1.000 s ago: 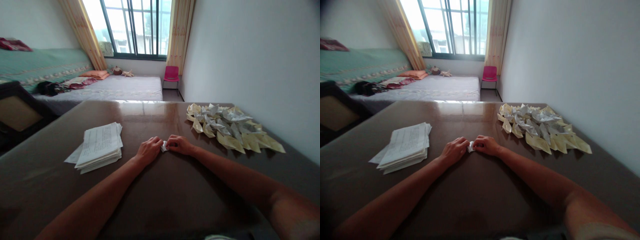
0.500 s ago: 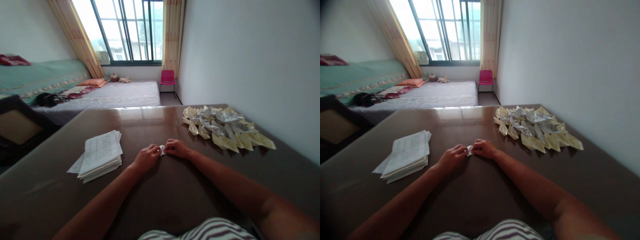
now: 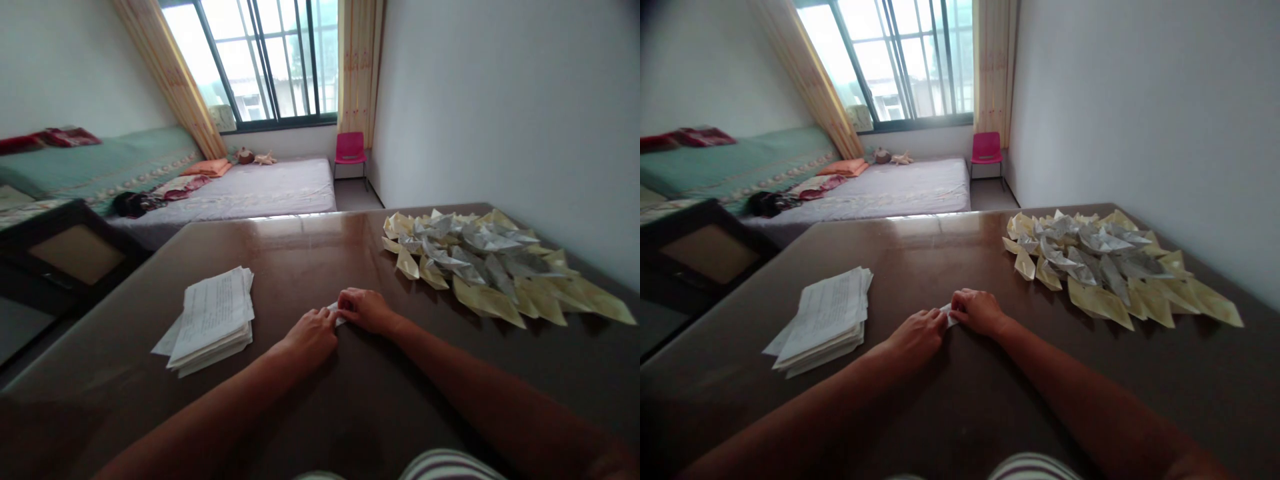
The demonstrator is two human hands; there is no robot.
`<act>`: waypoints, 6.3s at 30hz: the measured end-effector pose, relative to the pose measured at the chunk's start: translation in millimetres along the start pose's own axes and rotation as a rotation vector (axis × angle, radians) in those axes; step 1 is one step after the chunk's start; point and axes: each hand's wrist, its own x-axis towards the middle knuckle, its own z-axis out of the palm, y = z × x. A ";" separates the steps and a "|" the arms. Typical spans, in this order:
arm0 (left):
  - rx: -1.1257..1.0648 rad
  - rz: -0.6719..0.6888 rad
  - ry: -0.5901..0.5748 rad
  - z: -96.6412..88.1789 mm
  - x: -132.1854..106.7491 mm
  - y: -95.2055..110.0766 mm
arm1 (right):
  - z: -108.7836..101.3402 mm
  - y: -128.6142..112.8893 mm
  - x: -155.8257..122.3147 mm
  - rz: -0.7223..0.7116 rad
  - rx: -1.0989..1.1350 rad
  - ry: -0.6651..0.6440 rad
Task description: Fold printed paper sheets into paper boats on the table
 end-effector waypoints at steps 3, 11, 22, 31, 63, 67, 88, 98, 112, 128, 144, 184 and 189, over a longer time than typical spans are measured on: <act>0.049 0.012 0.013 4.6 -3.3 3.1 | 2.1 -5.1 1.0 0.084 -0.027 0.016; 0.074 0.001 0.169 24.0 -11.9 8.3 | 0.0 -5.4 3.5 0.132 -0.004 0.004; -0.733 -0.330 0.382 32.6 -4.4 -20.6 | -3.8 -7.4 0.6 0.025 0.422 0.006; -0.979 -0.346 0.389 33.5 -4.9 -31.3 | -4.3 -8.3 1.8 -0.098 0.395 0.048; -0.985 -0.348 0.597 29.9 -1.1 -31.7 | -10.0 -23.6 -0.2 -0.026 0.364 0.141; -0.880 -0.316 0.595 28.2 -4.0 -33.2 | -9.5 -24.5 -0.2 -0.066 0.349 0.180; -1.347 -0.554 0.790 34.7 1.1 -46.8 | -11.5 -3.8 7.5 0.252 0.708 0.311; -1.210 -0.307 0.625 44.4 -1.3 -43.3 | -9.0 -3.9 2.2 0.001 0.402 0.279; -1.167 -0.524 0.645 42.5 -0.3 -52.5 | -10.5 -1.8 6.0 0.122 0.659 0.269; -0.937 -0.419 0.702 38.0 -0.9 -39.1 | -4.5 -1.8 7.9 0.231 0.928 0.050; -0.992 -0.528 0.634 32.9 -1.5 -35.6 | -7.3 -5.9 5.9 0.178 0.815 -0.042; -0.215 -0.205 0.314 48.1 5.7 -29.0 | -11.7 -25.7 -4.9 -0.104 -0.451 0.037; -0.176 -0.221 0.329 47.2 3.1 -26.9 | -2.3 -47.5 -19.7 -0.042 -0.561 -0.086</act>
